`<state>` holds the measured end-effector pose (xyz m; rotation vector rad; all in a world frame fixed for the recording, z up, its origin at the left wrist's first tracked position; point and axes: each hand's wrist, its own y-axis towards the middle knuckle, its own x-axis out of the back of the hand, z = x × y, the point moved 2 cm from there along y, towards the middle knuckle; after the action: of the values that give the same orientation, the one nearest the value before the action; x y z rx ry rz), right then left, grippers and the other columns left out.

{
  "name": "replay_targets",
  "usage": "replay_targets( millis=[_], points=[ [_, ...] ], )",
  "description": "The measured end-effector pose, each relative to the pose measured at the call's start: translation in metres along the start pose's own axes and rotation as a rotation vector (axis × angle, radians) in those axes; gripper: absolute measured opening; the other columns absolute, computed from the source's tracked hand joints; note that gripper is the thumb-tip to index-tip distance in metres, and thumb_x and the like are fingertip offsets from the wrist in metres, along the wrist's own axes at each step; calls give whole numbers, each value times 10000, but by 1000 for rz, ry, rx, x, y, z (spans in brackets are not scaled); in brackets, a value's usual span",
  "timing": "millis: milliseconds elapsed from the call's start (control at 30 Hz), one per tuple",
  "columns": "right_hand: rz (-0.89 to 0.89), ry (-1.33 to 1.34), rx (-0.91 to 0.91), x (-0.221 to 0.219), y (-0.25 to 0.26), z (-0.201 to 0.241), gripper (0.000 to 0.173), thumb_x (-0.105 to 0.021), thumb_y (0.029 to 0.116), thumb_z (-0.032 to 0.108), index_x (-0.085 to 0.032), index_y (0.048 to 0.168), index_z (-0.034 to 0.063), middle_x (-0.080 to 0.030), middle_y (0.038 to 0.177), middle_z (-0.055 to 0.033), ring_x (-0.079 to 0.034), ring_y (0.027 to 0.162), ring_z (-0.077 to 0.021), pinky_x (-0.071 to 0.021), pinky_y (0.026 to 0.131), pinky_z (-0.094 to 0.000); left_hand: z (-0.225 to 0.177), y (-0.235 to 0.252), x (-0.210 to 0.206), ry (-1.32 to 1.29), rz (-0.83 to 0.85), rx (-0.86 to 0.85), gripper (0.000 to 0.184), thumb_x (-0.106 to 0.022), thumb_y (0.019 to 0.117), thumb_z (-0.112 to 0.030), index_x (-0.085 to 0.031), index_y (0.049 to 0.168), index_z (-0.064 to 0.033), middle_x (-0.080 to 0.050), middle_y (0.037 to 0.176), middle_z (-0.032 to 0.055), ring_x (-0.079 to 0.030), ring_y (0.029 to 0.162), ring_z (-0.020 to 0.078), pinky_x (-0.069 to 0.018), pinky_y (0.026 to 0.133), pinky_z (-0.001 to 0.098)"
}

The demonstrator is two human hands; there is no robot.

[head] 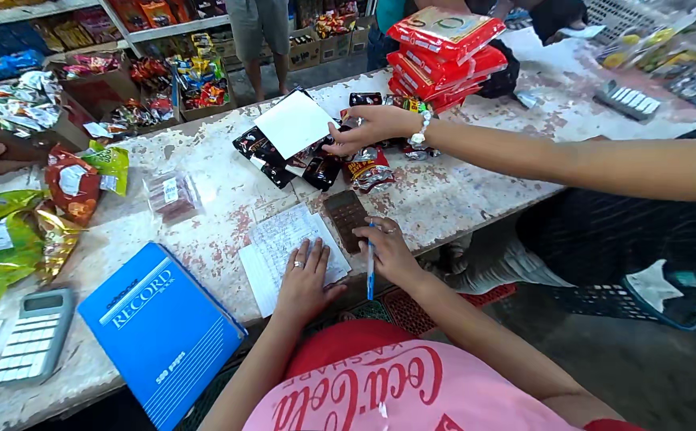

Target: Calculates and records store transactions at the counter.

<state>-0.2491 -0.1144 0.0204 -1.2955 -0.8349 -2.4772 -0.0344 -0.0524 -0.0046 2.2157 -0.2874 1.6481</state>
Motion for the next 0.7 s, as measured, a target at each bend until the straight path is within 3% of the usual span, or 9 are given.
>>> replay_targets(
  millis=[133,300,367,433,500,600,700],
  points=[
    [74,-4,-16,4,-3,0,259,-521,1016,177,-700,1170,69,-749,1140,-91,-591,1276,-409,-346,1123,-661,0,1,-1,1,-9,-4,870,-454,934,-730,-524,1474,-51,-461,1571,165,-421,1450,419,-361,1149,604],
    [48,-5,7,-2,17,11,264,-511,1021,192,-702,1167,82,-752,1135,-77,-600,1272,-368,-360,1133,-620,0,1,-2,15,-8,-1,864,-451,935,-730,-531,1468,-54,-470,1564,165,-425,1448,414,-365,1149,597],
    [87,-15,-5,-8,21,10,294,-506,1024,203,-683,1230,91,-735,1210,-64,-568,1319,-352,-345,1150,-602,0,1,-2,23,-22,-2,861,-446,935,-730,-542,1460,-55,-482,1555,162,-439,1438,413,-372,1144,593],
    [192,-3,-49,-14,24,8,336,-518,1028,214,-645,1313,89,-678,1344,-71,-484,1407,-368,-293,1174,-632,1,1,-3,32,-36,-9,852,-437,941,-728,-548,1454,-57,-491,1549,158,-447,1434,409,-379,1141,587],
    [255,4,-78,-17,25,7,355,-520,1031,227,-630,1342,94,-650,1391,-76,-424,1454,-381,-254,1183,-659,1,0,-4,32,-50,-14,852,-423,946,-731,-548,1453,-58,-496,1545,157,-451,1432,406,-384,1138,586],
    [216,7,-61,-10,23,7,342,-514,1036,246,-646,1315,98,-670,1360,-69,-440,1444,-382,-254,1183,-665,1,0,-5,19,-65,-17,855,-422,944,-738,-555,1448,-60,-500,1542,157,-456,1429,404,-386,1138,587],
    [68,-19,4,5,7,10,298,-519,1022,221,-693,1216,76,-730,1214,-87,-562,1323,-391,-330,1140,-674,1,-1,-4,14,-69,-15,850,-434,942,-733,-559,1445,-60,-501,1542,155,-458,1427,407,-387,1137,588]
  ],
)
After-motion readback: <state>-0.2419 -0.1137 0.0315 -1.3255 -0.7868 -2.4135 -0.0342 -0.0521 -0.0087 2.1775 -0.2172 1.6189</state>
